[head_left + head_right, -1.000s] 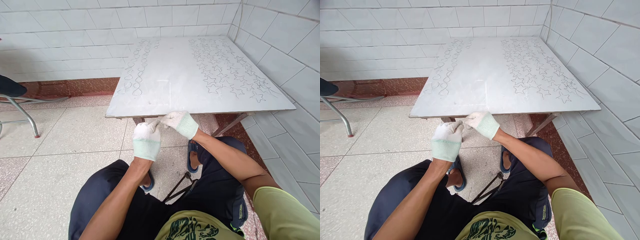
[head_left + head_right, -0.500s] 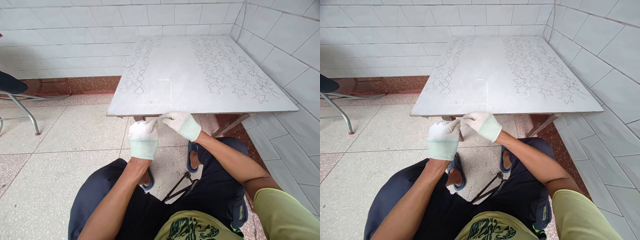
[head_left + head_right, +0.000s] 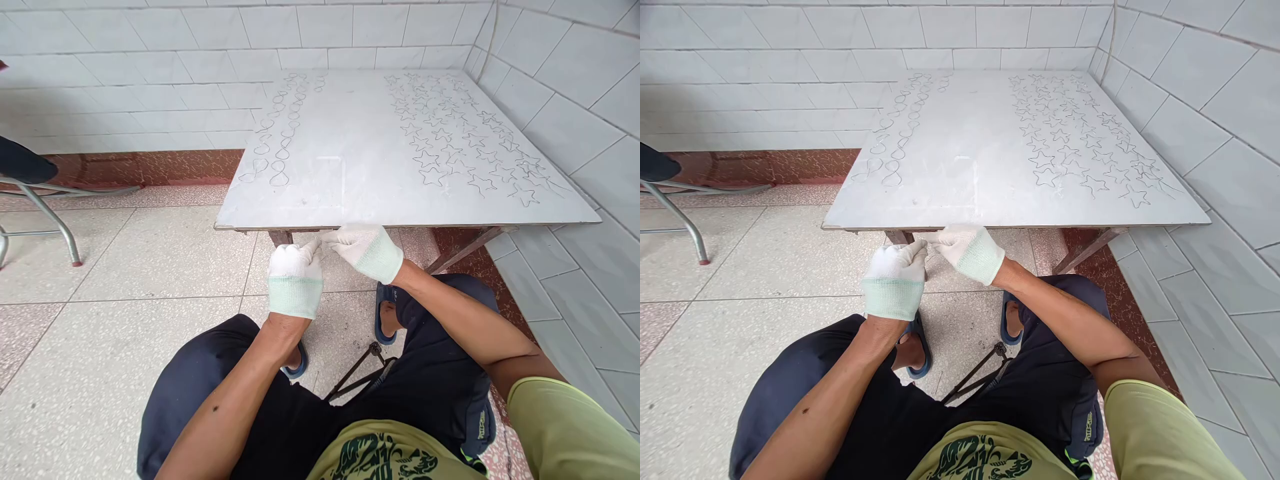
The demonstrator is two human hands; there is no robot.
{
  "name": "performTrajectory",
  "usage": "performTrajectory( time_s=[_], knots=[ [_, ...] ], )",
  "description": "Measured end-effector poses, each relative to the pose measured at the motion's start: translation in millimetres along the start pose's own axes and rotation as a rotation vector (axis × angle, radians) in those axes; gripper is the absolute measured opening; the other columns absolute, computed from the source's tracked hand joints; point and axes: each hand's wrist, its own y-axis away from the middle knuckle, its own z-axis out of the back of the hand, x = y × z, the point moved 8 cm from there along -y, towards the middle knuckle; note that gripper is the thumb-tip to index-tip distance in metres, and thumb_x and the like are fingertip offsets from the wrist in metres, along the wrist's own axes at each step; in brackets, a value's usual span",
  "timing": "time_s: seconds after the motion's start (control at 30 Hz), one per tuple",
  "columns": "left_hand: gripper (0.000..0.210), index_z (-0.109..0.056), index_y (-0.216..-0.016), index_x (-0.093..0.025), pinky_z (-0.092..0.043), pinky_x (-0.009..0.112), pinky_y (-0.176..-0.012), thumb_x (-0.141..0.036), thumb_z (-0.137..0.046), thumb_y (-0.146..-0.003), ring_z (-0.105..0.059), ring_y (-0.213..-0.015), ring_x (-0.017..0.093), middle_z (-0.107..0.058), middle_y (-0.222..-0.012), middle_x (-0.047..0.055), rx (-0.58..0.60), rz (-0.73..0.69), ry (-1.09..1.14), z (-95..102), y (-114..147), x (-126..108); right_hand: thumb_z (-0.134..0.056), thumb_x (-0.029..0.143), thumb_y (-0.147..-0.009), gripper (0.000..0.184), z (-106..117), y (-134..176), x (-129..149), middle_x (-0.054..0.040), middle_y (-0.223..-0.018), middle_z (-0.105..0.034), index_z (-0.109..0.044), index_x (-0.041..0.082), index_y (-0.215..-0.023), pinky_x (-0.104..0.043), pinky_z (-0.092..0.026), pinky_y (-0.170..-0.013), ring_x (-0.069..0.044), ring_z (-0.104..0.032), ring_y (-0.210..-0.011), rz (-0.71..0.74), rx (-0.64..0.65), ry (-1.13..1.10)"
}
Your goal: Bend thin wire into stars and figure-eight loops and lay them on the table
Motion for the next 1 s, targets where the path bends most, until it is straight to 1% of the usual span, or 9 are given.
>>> performTrajectory(
  time_s=[0.2, 0.37, 0.53, 0.6, 0.67, 0.77, 0.83, 0.9, 1.0],
  knots=[
    [0.034, -0.086, -0.101, -0.027, -0.047, 0.046, -0.086, -0.029, -0.052, -0.101, -0.066, -0.08, 0.031, -0.073, -0.075, 0.009, -0.033, -0.135, 0.122, -3.6, -5, -6, -0.067, 0.024, -0.098, 0.021, 4, -7, -7, 0.0, -0.098, -0.083, -0.087, 0.022, -0.092, -0.028, -0.055, -0.092, -0.019, -0.077, -0.099, -0.221, 0.073, -0.109],
    [0.029, -0.085, -0.097, -0.026, -0.05, 0.049, -0.099, -0.026, -0.056, -0.099, -0.069, -0.083, 0.03, -0.076, -0.079, 0.008, -0.052, -0.22, 0.163, 4.0, -3, -17, -0.069, 0.018, -0.09, 0.021, 10, -7, -8, 0.0003, -0.079, -0.079, -0.08, 0.019, -0.072, -0.026, -0.055, -0.081, -0.015, -0.075, -0.082, -0.282, 0.057, -0.234],
    [0.034, -0.079, -0.126, -0.023, -0.047, 0.05, -0.112, -0.028, -0.063, -0.096, -0.067, -0.121, 0.033, -0.078, -0.123, 0.011, -0.384, -0.072, 0.233, 50.8, 9, -7, -0.07, 0.019, -0.087, 0.014, 12, -2, -12, -0.0001, -0.076, -0.077, -0.078, 0.017, -0.076, -0.025, -0.056, -0.074, -0.013, -0.072, -0.074, -0.326, -0.038, -0.446],
    [0.042, -0.074, -0.134, -0.02, -0.046, 0.05, -0.117, -0.031, -0.066, -0.095, -0.064, -0.13, 0.033, -0.074, -0.133, 0.013, -0.424, 0.048, 0.327, 55.6, 9, 6, -0.07, 0.019, -0.087, 0.013, 9, -1, -16, -0.0005, -0.075, -0.077, -0.078, 0.017, -0.077, -0.024, -0.056, -0.072, -0.013, -0.071, -0.072, -0.324, -0.056, -0.463],
    [0.047, -0.071, -0.136, -0.017, -0.05, 0.049, -0.112, -0.038, -0.067, -0.094, -0.068, -0.124, 0.033, -0.075, -0.129, 0.014, -0.301, 0.164, 0.501, 40.3, 1, 20, -0.069, 0.02, -0.088, 0.013, 5, -1, -20, -0.0007, -0.075, -0.076, -0.078, 0.017, -0.078, -0.024, -0.056, -0.072, -0.013, -0.071, -0.072, -0.316, -0.066, -0.453],
    [0.049, -0.077, -0.118, -0.015, -0.058, 0.043, -0.087, -0.054, -0.072, -0.089, -0.075, -0.092, 0.029, -0.081, -0.101, 0.013, 0.098, 0.308, 0.82, -8.8, -7, 31, -0.067, 0.023, -0.089, 0.014, 2, -2, -23, -0.001, -0.079, -0.078, -0.078, 0.018, -0.082, -0.025, -0.056, -0.073, -0.013, -0.071, -0.073, -0.283, -0.076, -0.461],
    [0.048, -0.078, -0.103, -0.015, -0.056, 0.038, -0.071, -0.059, -0.079, -0.082, -0.07, -0.071, 0.024, -0.079, -0.081, 0.01, 0.287, 0.365, 1.007, -33.3, -6, 32, -0.065, 0.024, -0.089, 0.016, 3, -2, -21, -0.0006, -0.079, -0.077, -0.078, 0.018, -0.081, -0.025, -0.055, -0.072, -0.013, -0.07, -0.073, -0.264, -0.075, -0.454],
    [0.045, -0.078, -0.094, -0.015, -0.051, 0.035, -0.064, -0.056, -0.084, -0.077, -0.064, -0.06, 0.02, -0.074, -0.069, 0.007, 0.348, 0.361, 1.133, -42.6, -5, 31, -0.064, 0.023, -0.088, 0.017, 5, -2, -16, 0.0003, -0.074, -0.075, -0.075, 0.018, -0.076, -0.025, -0.053, -0.071, -0.013, -0.068, -0.072, -0.26, -0.066, -0.426],
    [0.039, -0.077, -0.088, -0.016, -0.049, 0.033, -0.06, -0.051, -0.088, -0.074, -0.062, -0.057, 0.018, -0.072, -0.063, 0.004, 0.318, 0.332, 1.198, -41.1, -5, 28, -0.063, 0.021, -0.088, 0.021, 9, -2, -9, 0.0015, -0.069, -0.072, -0.071, 0.018, -0.069, -0.025, -0.051, -0.071, -0.012, -0.065, -0.069, -0.268, -0.056, -0.405]
  ],
)
